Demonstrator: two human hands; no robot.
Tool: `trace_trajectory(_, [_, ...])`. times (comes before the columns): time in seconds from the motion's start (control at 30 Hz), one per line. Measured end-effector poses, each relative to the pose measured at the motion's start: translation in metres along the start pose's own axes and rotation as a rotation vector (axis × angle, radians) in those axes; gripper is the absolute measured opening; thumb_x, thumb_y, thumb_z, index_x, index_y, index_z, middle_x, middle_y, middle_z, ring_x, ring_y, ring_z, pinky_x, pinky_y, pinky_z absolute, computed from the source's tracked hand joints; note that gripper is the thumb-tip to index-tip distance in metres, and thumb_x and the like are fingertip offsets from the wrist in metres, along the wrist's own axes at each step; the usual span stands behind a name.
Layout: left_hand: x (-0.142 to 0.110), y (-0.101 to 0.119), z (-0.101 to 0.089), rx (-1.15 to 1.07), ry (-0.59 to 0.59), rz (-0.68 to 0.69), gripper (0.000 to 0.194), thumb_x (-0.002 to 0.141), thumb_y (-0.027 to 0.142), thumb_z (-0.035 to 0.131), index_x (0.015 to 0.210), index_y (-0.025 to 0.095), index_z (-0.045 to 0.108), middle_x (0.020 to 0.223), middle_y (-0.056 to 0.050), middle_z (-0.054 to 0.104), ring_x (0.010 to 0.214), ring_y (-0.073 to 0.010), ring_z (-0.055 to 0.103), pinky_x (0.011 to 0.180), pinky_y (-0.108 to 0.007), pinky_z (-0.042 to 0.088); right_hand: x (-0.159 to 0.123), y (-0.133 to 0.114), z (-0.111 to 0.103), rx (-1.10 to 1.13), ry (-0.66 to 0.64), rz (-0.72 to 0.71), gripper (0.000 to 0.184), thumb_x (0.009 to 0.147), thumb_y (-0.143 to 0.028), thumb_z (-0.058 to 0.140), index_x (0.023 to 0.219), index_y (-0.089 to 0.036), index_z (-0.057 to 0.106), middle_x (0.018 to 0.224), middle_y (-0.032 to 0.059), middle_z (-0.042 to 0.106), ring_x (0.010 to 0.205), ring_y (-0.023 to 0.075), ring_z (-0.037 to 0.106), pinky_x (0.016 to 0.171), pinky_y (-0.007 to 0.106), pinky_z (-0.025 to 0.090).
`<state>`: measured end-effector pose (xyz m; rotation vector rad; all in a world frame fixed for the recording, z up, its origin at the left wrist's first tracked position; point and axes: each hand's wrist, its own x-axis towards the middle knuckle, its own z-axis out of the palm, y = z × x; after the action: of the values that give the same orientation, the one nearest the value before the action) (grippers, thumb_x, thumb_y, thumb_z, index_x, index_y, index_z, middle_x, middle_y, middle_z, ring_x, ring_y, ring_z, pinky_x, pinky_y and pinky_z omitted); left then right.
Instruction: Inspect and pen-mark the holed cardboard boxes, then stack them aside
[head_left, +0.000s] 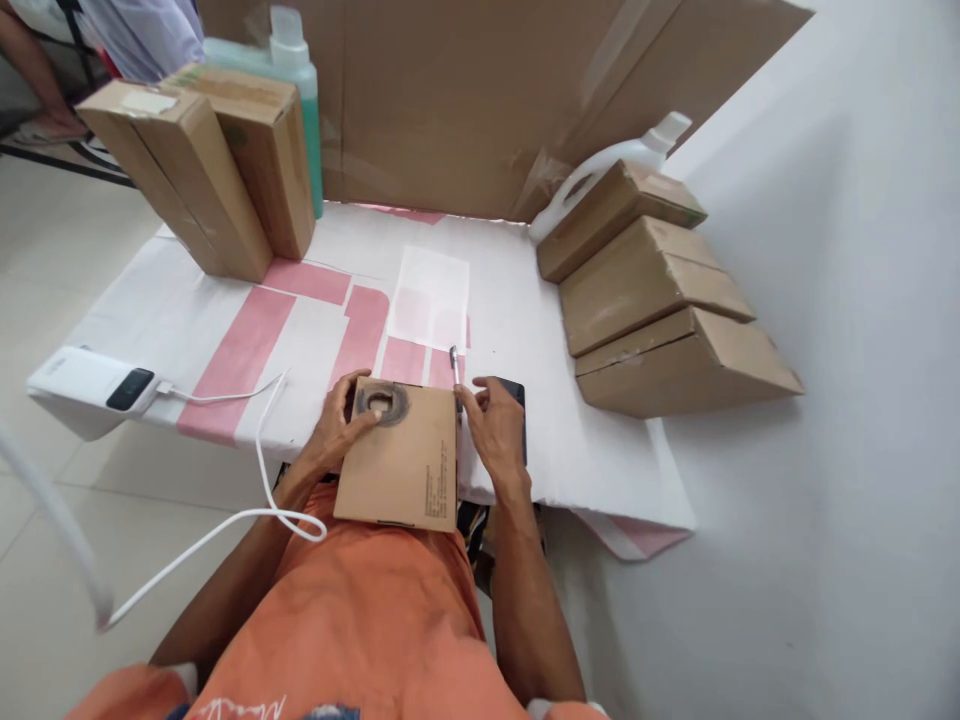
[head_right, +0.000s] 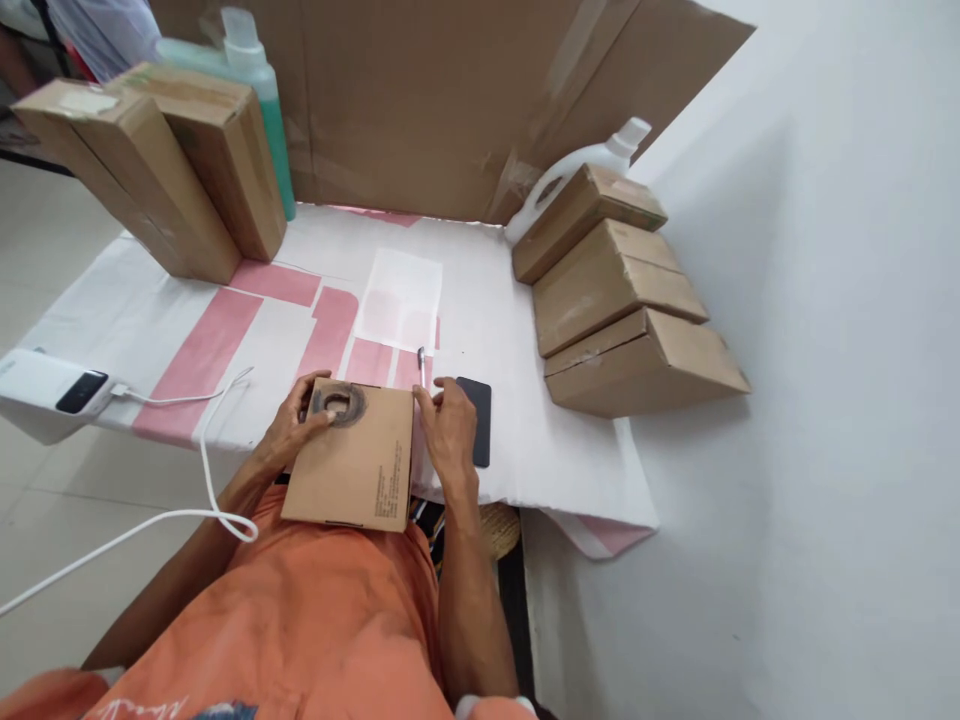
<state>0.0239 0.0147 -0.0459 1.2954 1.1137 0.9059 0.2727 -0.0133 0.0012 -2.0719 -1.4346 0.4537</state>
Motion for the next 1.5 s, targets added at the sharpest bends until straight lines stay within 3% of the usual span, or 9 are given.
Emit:
trace_trajectory(0.1, [-0.001, -0.011, -0.005, 0.059, -0.061, 0.027, 0.085, 0.074, 0.040, 0.077, 0.153, 0.025, 0.049, 0.147, -0.013, 0.062, 0.135, -0.0349, 0.060, 0.115, -0.053, 0.049, 0.010, 0.011, -0.005, -0.167, -0.173, 0.087, 0.053, 0.108, -0.059, 0.041, 0.099, -0.018, 0.074, 0.083, 0.0150, 0.075, 0.080, 0.0304, 0.069, 0.075, 0.038, 0.044])
trace_trajectory(0.27, [-0.004, -0.017, -0.005, 0.080, -0.076, 0.048, 0.087, 0.077, 0.042, 0.077, 0.156, 0.024, 0.045, 0.157, -0.016, 0.053, 0.146, -0.0376, 0.051, 0.123, -0.057, 0.041, 0.021, 0.014, 0.005, -0.264, -0.185, 0.165, 0.027, 0.102, -0.044, 0.058, 0.103, -0.019, 0.070, 0.093, 0.0175, 0.076, 0.086, 0.0321, 0.070, 0.072, 0.037, 0.043])
trace_trajectory(0.37, [-0.005, -0.017, -0.003, 0.041, -0.015, 0.078, 0.089, 0.079, 0.043, 0.078, 0.157, 0.021, 0.042, 0.161, -0.018, 0.049, 0.148, -0.0373, 0.051, 0.124, -0.056, 0.042, 0.022, 0.020, 0.009, -0.239, -0.224, 0.167, 0.009, 0.093, -0.030, 0.067, 0.090, -0.021, 0.068, 0.087, 0.0140, 0.075, 0.079, 0.0290, 0.069, 0.070, 0.035, 0.043])
trace_trajectory(0.53, [-0.007, -0.016, -0.001, 0.057, 0.001, 0.116, 0.082, 0.084, 0.044, 0.076, 0.155, 0.019, 0.045, 0.158, -0.018, 0.053, 0.148, -0.0349, 0.052, 0.126, -0.053, 0.040, 0.023, 0.022, 0.002, -0.135, -0.173, 0.147, 0.015, 0.088, -0.023, 0.062, 0.074, -0.023, 0.059, 0.074, 0.0066, 0.073, 0.072, 0.0241, 0.070, 0.071, 0.034, 0.047])
trace_trajectory(0.63, [-0.008, -0.015, 0.000, 0.070, -0.001, 0.123, 0.080, 0.085, 0.044, 0.076, 0.155, 0.019, 0.046, 0.156, -0.018, 0.055, 0.146, -0.0348, 0.054, 0.125, -0.053, 0.041, 0.017, 0.004, -0.006, 0.190, 0.083, 0.151, 0.013, 0.094, -0.035, 0.057, 0.088, -0.024, 0.057, 0.077, 0.0043, 0.074, 0.065, 0.0211, 0.070, 0.065, 0.032, 0.051])
trace_trajectory(0.7, [-0.008, -0.015, 0.000, 0.080, 0.003, 0.136, 0.080, 0.084, 0.044, 0.076, 0.155, 0.019, 0.047, 0.155, -0.018, 0.056, 0.146, -0.0350, 0.055, 0.125, -0.053, 0.041, 0.007, -0.015, -0.007, 0.548, 0.127, 0.102, 0.021, 0.093, -0.044, 0.062, 0.095, -0.024, 0.058, 0.081, 0.0031, 0.076, 0.063, 0.0195, 0.071, 0.059, 0.030, 0.053])
trace_trajectory(0.87, [-0.009, -0.015, 0.000, 0.123, 0.004, 0.160, 0.082, 0.084, 0.044, 0.077, 0.156, 0.021, 0.047, 0.156, -0.017, 0.055, 0.147, -0.0347, 0.053, 0.126, -0.054, 0.040, -0.026, -0.056, 0.020, 0.879, -0.236, 0.058, 0.032, 0.085, -0.052, 0.078, 0.096, -0.023, 0.070, 0.081, 0.0028, 0.077, 0.064, 0.0189, 0.072, 0.057, 0.029, 0.055])
trace_trajectory(1.03, [-0.010, -0.015, 0.001, 0.138, -0.012, 0.168, 0.089, 0.080, 0.042, 0.080, 0.159, 0.022, 0.044, 0.157, -0.017, 0.052, 0.149, -0.0352, 0.050, 0.128, -0.054, 0.038, -0.031, -0.060, 0.037, 0.841, -0.278, 0.035, 0.030, 0.087, -0.048, 0.077, 0.100, -0.022, 0.077, 0.085, 0.0043, 0.079, 0.072, 0.0194, 0.073, 0.066, 0.031, 0.058])
trace_trajectory(1.5, [-0.008, -0.020, -0.001, 0.153, -0.017, 0.162, 0.087, 0.081, 0.039, 0.079, 0.159, 0.022, 0.044, 0.159, -0.017, 0.051, 0.150, -0.0356, 0.048, 0.127, -0.055, 0.038, -0.030, -0.060, 0.029, 0.714, -0.374, -0.015, 0.026, 0.087, -0.046, 0.074, 0.092, -0.021, 0.078, 0.073, 0.0018, 0.073, 0.060, 0.0158, 0.063, 0.063, 0.029, 0.053])
